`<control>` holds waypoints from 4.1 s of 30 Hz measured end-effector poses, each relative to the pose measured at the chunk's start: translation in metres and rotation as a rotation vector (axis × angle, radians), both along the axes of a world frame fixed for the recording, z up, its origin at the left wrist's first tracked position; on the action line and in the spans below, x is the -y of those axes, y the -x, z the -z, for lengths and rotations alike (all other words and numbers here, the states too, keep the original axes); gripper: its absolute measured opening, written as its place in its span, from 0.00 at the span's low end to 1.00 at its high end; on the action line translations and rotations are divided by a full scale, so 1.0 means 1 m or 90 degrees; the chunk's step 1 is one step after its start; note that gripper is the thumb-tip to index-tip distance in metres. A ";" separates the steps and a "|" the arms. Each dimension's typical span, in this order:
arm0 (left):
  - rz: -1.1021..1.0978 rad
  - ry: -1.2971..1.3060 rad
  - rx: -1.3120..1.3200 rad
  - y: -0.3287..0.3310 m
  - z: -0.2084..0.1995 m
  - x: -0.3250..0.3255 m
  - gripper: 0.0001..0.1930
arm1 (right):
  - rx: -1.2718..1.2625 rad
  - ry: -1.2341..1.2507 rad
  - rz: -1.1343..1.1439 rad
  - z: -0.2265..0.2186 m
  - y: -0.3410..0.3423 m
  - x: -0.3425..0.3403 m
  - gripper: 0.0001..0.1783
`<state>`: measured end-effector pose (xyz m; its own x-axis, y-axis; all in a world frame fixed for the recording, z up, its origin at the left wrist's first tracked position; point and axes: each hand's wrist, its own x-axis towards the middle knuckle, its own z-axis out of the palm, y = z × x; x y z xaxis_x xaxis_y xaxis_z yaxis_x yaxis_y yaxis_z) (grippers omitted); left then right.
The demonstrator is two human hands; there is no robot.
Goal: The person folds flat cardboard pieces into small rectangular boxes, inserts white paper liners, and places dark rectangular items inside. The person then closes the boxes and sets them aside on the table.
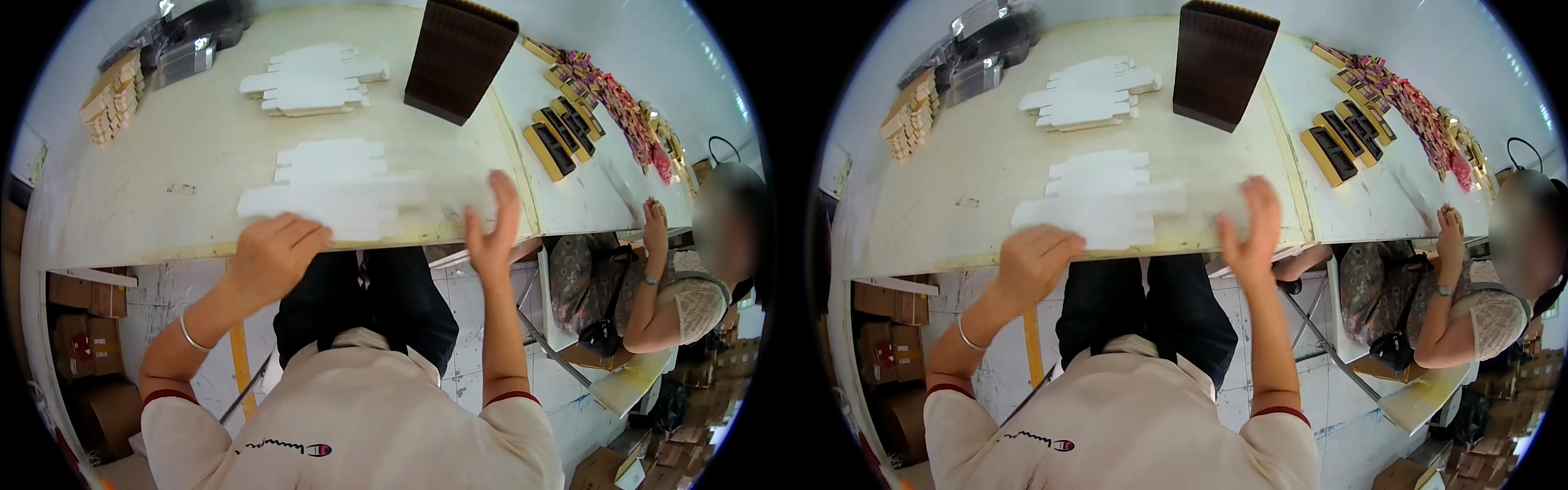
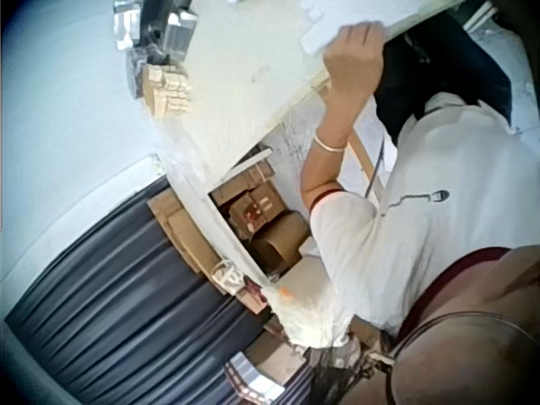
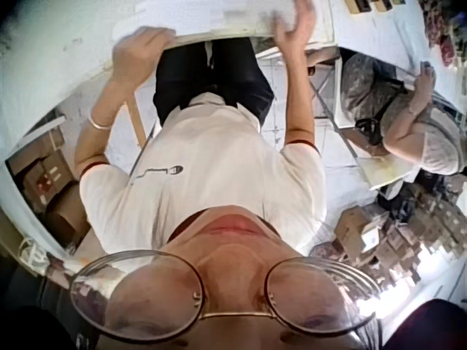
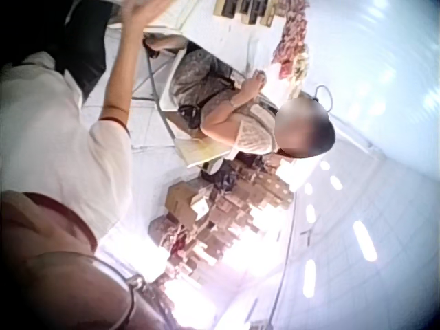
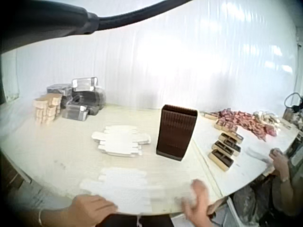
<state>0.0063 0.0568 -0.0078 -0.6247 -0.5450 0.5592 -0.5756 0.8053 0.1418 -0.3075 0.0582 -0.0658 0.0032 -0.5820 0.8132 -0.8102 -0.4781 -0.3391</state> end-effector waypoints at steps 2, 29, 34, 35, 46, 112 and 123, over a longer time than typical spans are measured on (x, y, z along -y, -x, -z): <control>-0.003 -0.135 -0.048 0.006 0.018 -0.011 0.06 | -0.023 0.012 -0.160 -0.001 -0.033 -0.019 0.27; -0.098 -0.110 0.060 0.003 0.045 0.040 0.07 | -0.185 -0.426 -0.262 -0.020 -0.103 0.033 0.10; -0.202 -0.124 -0.034 0.006 0.017 0.013 0.10 | 0.083 -0.537 -0.263 -0.030 -0.118 0.012 0.16; -0.201 -0.269 -0.087 0.004 0.016 0.010 0.11 | 0.155 -0.535 -0.261 -0.029 -0.126 0.005 0.17; -0.065 -0.409 0.002 -0.013 0.022 0.067 0.22 | -0.273 -0.249 -0.357 -0.031 -0.069 -0.019 0.26; 0.012 -0.303 -0.135 0.029 0.048 0.035 0.08 | 0.282 -0.639 -0.573 -0.016 -0.087 0.039 0.15; 0.020 -0.508 -0.159 0.025 0.036 0.036 0.08 | -0.214 -0.262 -0.372 -0.020 -0.086 -0.004 0.31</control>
